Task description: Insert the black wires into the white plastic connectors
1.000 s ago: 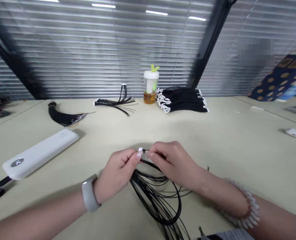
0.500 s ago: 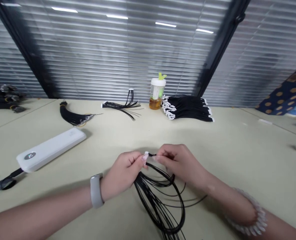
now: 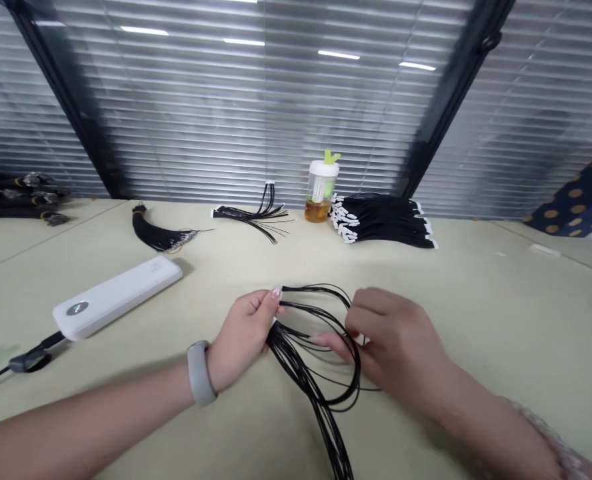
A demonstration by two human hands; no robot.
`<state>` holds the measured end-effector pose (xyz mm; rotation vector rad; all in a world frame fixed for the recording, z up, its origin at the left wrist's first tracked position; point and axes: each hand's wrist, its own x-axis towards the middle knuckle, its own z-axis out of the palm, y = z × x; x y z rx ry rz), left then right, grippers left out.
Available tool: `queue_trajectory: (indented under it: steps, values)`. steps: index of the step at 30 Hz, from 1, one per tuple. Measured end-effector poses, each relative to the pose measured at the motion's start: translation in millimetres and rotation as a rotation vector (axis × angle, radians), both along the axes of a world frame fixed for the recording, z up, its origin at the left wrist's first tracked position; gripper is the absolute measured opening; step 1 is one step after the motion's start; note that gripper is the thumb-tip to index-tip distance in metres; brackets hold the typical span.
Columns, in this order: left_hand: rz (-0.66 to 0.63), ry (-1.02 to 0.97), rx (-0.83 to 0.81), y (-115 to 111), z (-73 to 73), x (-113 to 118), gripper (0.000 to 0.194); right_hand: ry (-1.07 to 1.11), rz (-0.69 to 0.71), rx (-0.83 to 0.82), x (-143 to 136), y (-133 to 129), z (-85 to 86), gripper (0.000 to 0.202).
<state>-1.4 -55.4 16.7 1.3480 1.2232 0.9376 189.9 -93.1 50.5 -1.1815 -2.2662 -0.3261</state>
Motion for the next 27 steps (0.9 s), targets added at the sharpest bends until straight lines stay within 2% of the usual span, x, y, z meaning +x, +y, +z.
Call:
queue_trajectory:
  steps: [3,6,9,12,17,24,27]
  values:
    - [-0.014,-0.003,0.017,-0.1,-0.5,-0.4,0.045,-0.021,-0.018,-0.255,-4.8,-14.3,6.7,0.051]
    - [-0.023,-0.002,0.018,-0.5,-0.5,-0.4,0.046,0.066,-0.030,-0.541,-6.8,-22.2,10.9,0.048]
    - [0.002,-0.009,0.017,-0.7,0.1,0.0,0.046,0.162,-0.035,-0.572,-6.3,-24.0,13.0,0.036]
    - [0.018,0.003,0.020,0.2,-0.4,0.2,0.047,0.099,-0.020,-0.575,-6.8,-24.0,14.8,0.037]
    - [0.022,0.046,0.070,0.2,-1.8,0.8,0.048,0.053,0.031,-0.750,-11.8,-20.3,14.1,0.036]
    - [-0.047,0.131,0.217,-10.6,1.3,0.4,0.040,0.359,0.223,-0.948,-18.8,-5.2,-13.2,0.027]
    - [-0.063,0.200,0.340,-12.7,0.1,-1.4,0.038,0.547,0.203,-0.987,-27.4,-4.0,-24.6,0.015]
